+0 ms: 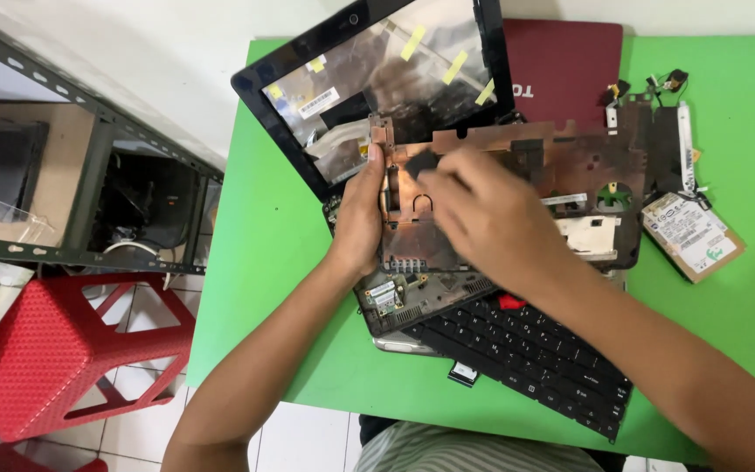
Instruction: Disassembling a laptop to remove internal components including the keyboard, hard drive, and internal chassis frame.
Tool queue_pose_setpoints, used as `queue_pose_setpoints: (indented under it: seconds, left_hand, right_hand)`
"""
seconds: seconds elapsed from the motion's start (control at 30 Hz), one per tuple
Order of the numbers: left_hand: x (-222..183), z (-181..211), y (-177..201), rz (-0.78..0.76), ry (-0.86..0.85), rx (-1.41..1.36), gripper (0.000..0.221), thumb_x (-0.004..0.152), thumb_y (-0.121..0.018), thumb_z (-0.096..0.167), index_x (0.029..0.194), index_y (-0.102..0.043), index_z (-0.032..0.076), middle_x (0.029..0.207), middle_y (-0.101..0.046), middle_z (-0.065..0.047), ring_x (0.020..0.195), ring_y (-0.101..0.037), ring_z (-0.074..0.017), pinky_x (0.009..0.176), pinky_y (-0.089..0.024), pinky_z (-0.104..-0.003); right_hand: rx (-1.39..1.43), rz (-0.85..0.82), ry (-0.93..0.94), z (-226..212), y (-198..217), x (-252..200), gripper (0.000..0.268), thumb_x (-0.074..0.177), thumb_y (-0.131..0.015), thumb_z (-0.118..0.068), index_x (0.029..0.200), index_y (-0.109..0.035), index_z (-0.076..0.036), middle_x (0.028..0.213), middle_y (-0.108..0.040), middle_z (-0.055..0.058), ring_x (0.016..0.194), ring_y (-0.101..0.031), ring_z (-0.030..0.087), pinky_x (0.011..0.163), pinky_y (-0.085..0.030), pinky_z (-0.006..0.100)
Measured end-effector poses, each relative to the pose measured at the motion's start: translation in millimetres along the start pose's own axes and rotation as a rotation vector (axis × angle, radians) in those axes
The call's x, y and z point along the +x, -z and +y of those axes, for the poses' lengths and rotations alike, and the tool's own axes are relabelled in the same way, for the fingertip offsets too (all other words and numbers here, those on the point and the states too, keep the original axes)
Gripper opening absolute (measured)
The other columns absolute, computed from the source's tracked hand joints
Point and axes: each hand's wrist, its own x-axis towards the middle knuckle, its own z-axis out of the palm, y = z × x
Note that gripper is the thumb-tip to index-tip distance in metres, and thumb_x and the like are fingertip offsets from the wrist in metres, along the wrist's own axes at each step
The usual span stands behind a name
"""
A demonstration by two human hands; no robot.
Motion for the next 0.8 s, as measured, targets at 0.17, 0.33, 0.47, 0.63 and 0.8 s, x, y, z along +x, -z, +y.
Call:
queue_pose_setpoints:
  seconds: [0.17, 0.33, 0.47, 0.63, 0.8]
  left_hand:
    - [1, -16, 11, 0.039, 0.023, 0.027, 0.056, 0.108, -0.047, 0.049, 0.109, -0.072, -0.001, 0.101, -0.071, -0.018, 0.092, -0.070, -0.0241, 0.076, -0.061, -0.041]
    - [-1, -9, 2, 0.085, 0.041, 0.079, 0.054, 0.108, -0.044, 0.049, 0.101, -0.074, 0.004, 0.093, -0.073, -0.015, 0.081, -0.071, -0.0228, 0.067, -0.063, -0.036]
    - [-1, -4, -3, 0.112, 0.050, -0.007, 0.052, 0.107, -0.047, 0.048, 0.095, -0.069, 0.003, 0.082, -0.070, -0.015, 0.068, -0.070, -0.0220, 0.053, -0.059, -0.034]
    - [5, -16, 12, 0.073, 0.056, 0.026, 0.054, 0.108, -0.046, 0.048, 0.097, -0.071, 0.002, 0.088, -0.074, -0.020, 0.073, -0.073, -0.0254, 0.057, -0.062, -0.038]
    - [-1, -2, 4, 0.142, 0.275, 0.194, 0.059, 0.100, -0.039, 0.058, 0.096, -0.073, 0.011, 0.076, -0.071, -0.004, 0.069, -0.067, -0.0169, 0.065, -0.053, -0.031]
  right_hand:
    - [0.089, -0.042, 0.036, 0, 4, -1, 0.007, 0.099, -0.062, -0.007, 0.105, -0.066, -0.006, 0.100, -0.056, 0.002, 0.093, -0.067, 0.022, 0.081, -0.056, 0.029]
    - [0.321, -0.316, 0.141, -12, 22, -4, 0.008, 0.099, -0.055, -0.006, 0.097, -0.062, -0.002, 0.097, -0.057, 0.006, 0.090, -0.067, 0.025, 0.082, -0.056, 0.029]
    - [0.186, -0.255, 0.034, 9, 20, -1, 0.008, 0.103, -0.055, -0.009, 0.104, -0.062, -0.005, 0.102, -0.054, 0.005, 0.095, -0.065, 0.021, 0.087, -0.053, 0.027]
    - [0.069, -0.157, -0.119, 35, 56, 14, 0.023, 0.100, -0.062, -0.007, 0.121, -0.072, -0.008, 0.106, -0.063, 0.008, 0.087, -0.069, 0.023, 0.079, -0.057, 0.030]
    - [0.151, -0.198, -0.397, 71, 127, 13, 0.039, 0.102, -0.061, 0.007, 0.140, -0.069, 0.000, 0.126, -0.062, 0.021, 0.115, -0.057, 0.035, 0.072, -0.058, 0.043]
